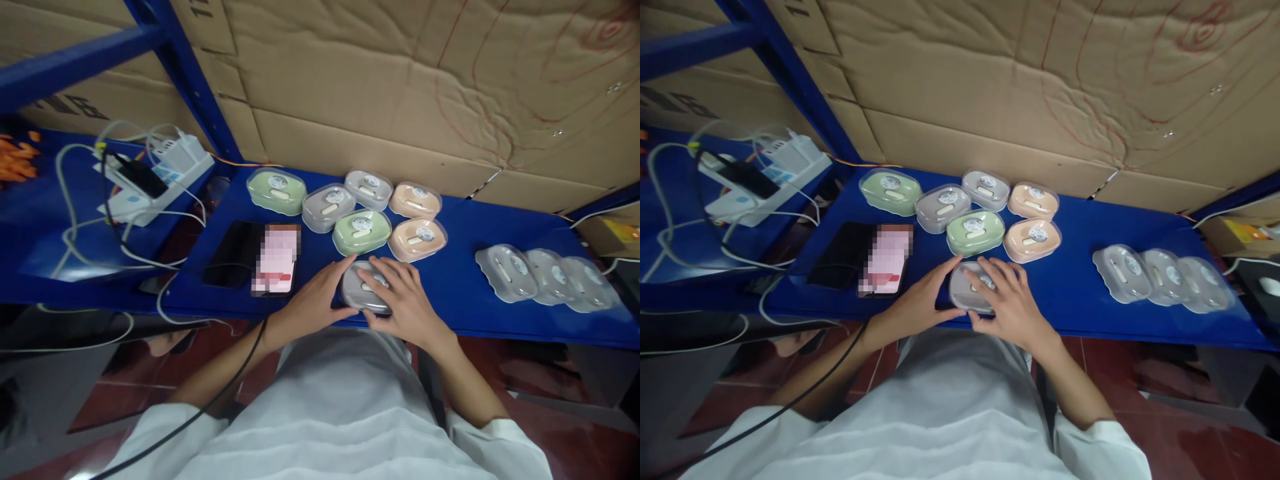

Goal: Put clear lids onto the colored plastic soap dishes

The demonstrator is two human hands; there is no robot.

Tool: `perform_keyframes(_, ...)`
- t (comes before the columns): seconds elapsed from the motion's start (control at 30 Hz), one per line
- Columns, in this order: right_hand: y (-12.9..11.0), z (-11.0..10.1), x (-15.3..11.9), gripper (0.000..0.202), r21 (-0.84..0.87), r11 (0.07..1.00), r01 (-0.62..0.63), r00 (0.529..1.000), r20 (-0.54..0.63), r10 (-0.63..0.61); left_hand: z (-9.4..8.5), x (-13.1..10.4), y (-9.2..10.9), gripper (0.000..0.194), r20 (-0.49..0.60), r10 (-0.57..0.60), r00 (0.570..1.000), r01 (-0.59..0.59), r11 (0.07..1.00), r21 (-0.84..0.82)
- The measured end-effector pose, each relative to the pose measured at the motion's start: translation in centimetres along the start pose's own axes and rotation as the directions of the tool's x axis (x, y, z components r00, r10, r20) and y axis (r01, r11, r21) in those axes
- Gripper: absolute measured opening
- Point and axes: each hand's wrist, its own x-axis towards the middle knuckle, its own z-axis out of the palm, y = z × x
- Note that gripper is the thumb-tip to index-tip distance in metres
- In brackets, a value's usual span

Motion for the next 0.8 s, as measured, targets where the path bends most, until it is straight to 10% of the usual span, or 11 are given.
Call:
perform_keyframes(0.6,0.3,2.8,-2.4,0.072,-0.175,0.984,-0.042,0.973,-0.229,0.001,0.0,0.0,0.1,0.089,0.022,0.163,0.986,-0.164,0.978,0.132)
perform_keyframes(0.8,1.1,3.3,-1.8,0.085,0.028,0.995,-0.097,0.964,-0.245,0.101,0.1,-0.1,0.4,0.066,-0.058,0.094,0.994,-0.081,0.977,0.198)
